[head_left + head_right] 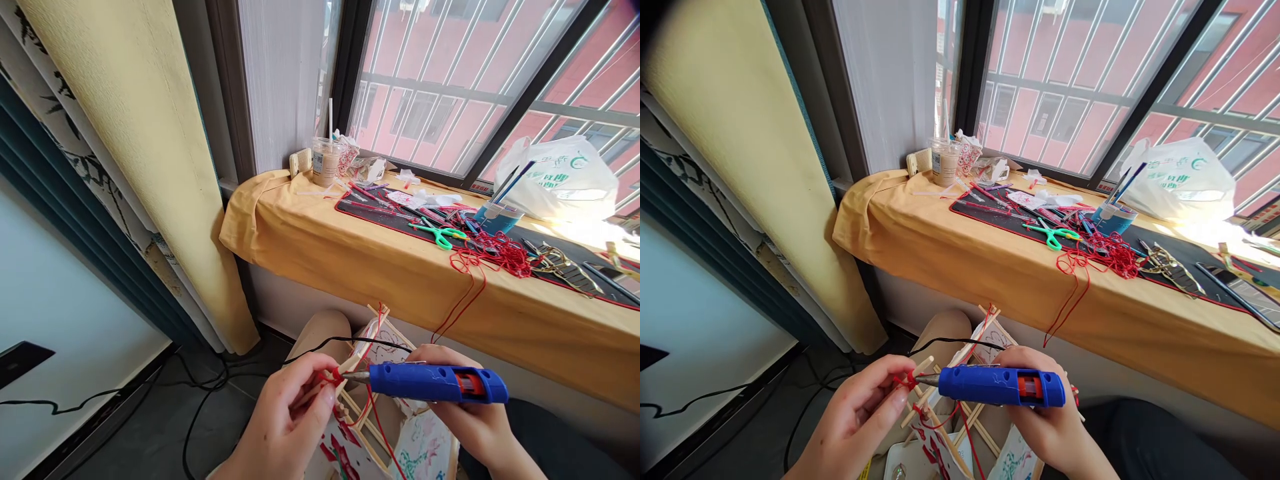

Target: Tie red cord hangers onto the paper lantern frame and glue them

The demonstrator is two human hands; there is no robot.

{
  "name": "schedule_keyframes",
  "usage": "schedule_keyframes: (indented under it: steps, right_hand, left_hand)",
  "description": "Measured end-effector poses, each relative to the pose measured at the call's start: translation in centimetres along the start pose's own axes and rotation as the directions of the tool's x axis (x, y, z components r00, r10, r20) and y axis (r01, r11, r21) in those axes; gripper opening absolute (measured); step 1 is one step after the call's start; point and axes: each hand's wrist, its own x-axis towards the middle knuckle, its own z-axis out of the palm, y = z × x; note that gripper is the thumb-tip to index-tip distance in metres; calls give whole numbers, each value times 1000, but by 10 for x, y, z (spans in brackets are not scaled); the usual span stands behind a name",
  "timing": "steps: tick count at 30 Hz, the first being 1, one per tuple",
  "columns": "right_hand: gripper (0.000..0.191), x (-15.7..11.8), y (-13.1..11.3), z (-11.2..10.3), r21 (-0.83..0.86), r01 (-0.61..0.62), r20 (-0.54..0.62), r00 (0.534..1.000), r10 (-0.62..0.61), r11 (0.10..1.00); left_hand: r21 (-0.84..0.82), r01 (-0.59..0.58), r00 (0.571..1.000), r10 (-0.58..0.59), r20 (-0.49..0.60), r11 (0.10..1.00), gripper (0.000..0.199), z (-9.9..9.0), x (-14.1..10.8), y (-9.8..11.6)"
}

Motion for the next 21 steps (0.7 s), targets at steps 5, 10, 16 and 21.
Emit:
schedule_keyframes:
  steps: [5, 10, 16, 21]
  right_hand:
    - [15, -3, 3, 0, -33, -5, -14, 1000, 4, 999]
    - [15, -4, 2, -1, -31, 16, -22, 1000, -17, 999]
    - [16, -3, 0, -2, -67, 31, -7, 999, -32, 997]
    - [16, -1, 0, -2, -93, 13, -30, 999, -16, 996]
  left_hand:
    - [186, -102, 995, 103, 4, 977, 21, 0, 4, -2]
    - [376, -206, 971, 235, -31, 903, 20, 0, 9, 4]
    - [415, -234, 966, 259, -4, 879, 25, -2, 8, 4]
    - [393, -229, 969, 246, 8, 891, 30, -3, 8, 3]
